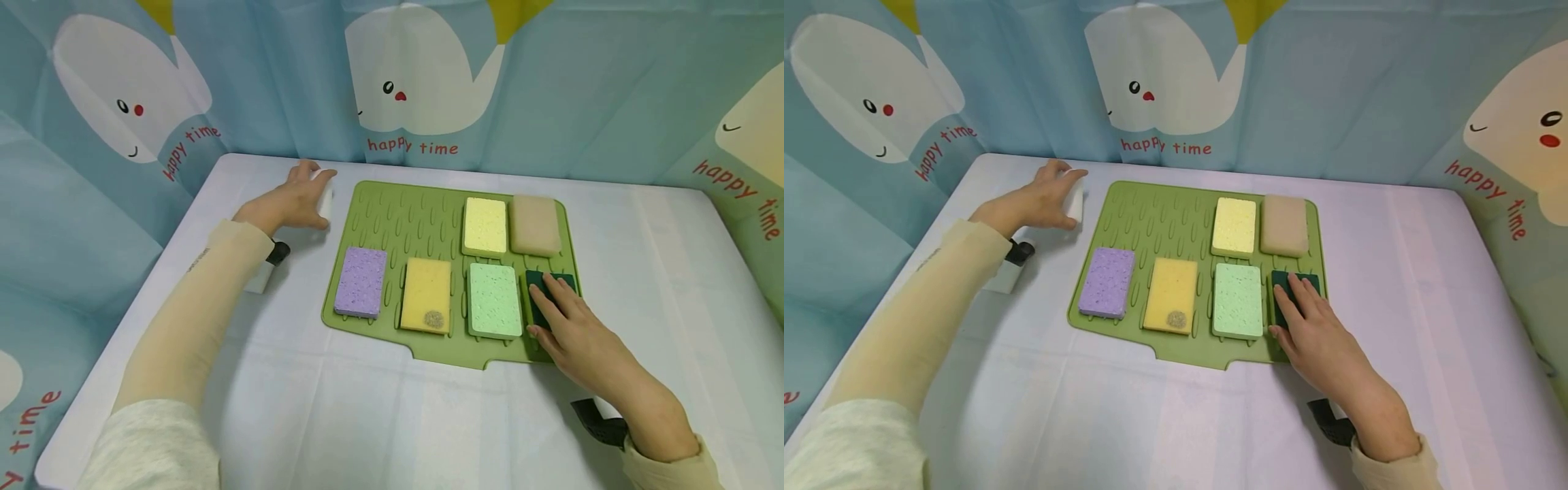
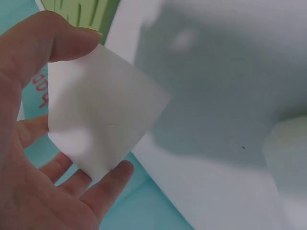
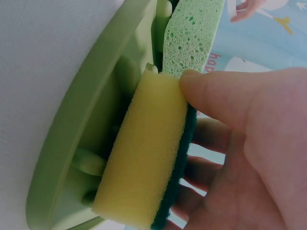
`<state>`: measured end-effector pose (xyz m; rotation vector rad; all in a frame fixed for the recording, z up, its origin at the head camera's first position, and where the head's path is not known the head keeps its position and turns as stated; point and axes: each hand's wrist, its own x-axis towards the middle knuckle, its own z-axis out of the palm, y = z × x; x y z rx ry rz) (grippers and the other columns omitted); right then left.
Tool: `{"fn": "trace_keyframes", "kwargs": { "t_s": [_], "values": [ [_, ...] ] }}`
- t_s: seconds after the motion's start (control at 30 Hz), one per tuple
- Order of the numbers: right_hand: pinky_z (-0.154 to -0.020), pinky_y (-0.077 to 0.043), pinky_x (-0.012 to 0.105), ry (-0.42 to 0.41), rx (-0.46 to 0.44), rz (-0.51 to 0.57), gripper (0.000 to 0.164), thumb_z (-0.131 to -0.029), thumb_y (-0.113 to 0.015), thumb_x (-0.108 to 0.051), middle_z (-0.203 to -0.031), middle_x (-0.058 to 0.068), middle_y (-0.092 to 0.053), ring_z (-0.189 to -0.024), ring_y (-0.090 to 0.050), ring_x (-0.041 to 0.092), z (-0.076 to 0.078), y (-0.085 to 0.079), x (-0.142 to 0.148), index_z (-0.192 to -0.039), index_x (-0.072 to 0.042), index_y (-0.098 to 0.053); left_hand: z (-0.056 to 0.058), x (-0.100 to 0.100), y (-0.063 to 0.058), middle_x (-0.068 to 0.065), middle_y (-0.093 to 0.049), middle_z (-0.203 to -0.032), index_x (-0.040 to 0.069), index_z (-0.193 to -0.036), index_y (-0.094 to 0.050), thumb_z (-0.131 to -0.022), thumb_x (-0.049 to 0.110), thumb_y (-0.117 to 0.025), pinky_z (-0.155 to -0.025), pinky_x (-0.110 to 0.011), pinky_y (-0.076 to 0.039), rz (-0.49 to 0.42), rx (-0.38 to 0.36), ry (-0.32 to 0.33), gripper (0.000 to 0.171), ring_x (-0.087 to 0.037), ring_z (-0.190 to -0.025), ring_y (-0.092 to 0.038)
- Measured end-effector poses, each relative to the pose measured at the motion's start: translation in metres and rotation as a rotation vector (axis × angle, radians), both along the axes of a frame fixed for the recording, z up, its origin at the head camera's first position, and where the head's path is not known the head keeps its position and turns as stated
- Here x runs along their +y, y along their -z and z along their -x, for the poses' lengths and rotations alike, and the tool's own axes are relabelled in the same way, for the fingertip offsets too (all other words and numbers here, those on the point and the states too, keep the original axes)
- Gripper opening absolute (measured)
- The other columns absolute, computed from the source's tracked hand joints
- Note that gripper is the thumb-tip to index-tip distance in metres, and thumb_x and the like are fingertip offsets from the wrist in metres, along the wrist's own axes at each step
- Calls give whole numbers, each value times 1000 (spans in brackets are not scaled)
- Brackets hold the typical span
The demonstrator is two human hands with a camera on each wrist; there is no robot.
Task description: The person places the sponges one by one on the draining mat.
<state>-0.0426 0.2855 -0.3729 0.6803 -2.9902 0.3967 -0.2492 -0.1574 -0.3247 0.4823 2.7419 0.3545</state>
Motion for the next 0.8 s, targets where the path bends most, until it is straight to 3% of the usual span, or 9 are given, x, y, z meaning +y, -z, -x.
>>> {"fn": "trace_keyframes", "kwargs": {
  "t_s": [0.27,0.8],
  "values": [
    [-95,-41,70,-6,8,1,62,-96,-64,-15,-154,34,-28,-142,-28,53,0,1,0,-148,8,-37,-4,12,-3,-18,-4,-165,12,-159,-14,-83,23,-71,-118,-57,-28,31,30,70,95,-39,-151,-5],
    [-96,-41,70,9,-11,-18,63,-96,-64,-15,-154,34,-28,-142,-28,53,0,0,0,-148,7,-37,-12,39,-10,-14,-10,-165,15,-160,-15,-81,23,-72,-118,-53,-29,8,60,146,97,-34,-151,-10]
  ]
}}
